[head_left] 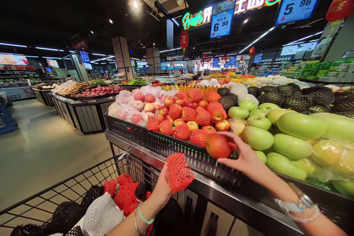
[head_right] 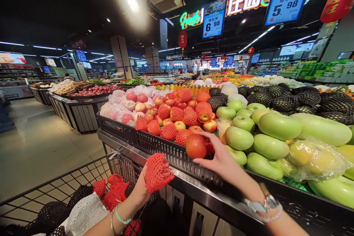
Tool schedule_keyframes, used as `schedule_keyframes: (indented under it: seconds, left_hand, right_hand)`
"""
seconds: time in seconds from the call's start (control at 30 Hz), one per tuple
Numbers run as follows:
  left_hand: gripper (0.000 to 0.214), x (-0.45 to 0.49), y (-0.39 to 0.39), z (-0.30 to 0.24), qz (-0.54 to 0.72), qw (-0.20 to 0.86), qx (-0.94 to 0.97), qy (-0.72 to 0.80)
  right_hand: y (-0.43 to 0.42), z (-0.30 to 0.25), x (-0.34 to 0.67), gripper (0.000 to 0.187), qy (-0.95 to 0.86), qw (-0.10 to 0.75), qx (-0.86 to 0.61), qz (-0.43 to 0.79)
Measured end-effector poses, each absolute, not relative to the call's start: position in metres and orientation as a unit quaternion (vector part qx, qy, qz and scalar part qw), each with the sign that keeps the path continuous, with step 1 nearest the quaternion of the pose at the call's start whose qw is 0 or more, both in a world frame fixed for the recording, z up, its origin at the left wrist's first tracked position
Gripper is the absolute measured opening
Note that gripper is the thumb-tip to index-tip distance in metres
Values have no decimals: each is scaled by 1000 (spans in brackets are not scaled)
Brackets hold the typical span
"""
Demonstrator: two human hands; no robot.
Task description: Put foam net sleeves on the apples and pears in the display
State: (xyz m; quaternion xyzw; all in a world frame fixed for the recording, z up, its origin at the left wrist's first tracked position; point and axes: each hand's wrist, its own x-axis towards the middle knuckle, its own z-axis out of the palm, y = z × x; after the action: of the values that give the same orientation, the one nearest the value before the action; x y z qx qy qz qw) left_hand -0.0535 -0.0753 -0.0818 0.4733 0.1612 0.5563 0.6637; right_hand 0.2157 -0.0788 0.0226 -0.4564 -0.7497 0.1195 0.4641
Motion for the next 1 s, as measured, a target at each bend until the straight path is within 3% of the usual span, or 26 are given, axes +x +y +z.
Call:
schedule_keyframes:
  seconds: [0.1,0.23,0.33,0.4,0.57,0.7,0.8,0.9,1.0]
  left_hand:
    - [83,-59,-80,-92,547,526,614,218]
    - [74,-71,-93,-88,508,291,758,288]
    - [83,-73,-99,-78,493,224,790,287]
    - [75,-70,-101,-71,490,197,803,277]
    - [51,-59,-103,-57,453,148,842,254]
    - [47,-57,-102,-57,469,110,844,238]
    - [47,-57,-100,-64,493,57,834,240]
    - [42,-56,-100,-72,502,-27,834,226]
    - [35,-55,-106,-76,482,-87,850,194]
  right_hand:
    - [-103,-3,169,70,-693,493,-453,268]
    - [-118,-36,125,80,-618,514,-373,463]
    - [-125,-56,109,74,-579,523,-298,550]
    - [-129,-66,102,67,-542,530,-265,595]
    - [-134,-84,95,55,-423,555,-261,667]
    - [-141,-102,90,67,-327,598,-263,683]
    - [-148,-122,77,60,-260,636,-268,676]
    - [-153,-139,60,66,-267,602,-235,715]
    - [-151,-141,49,70,-316,618,-240,678]
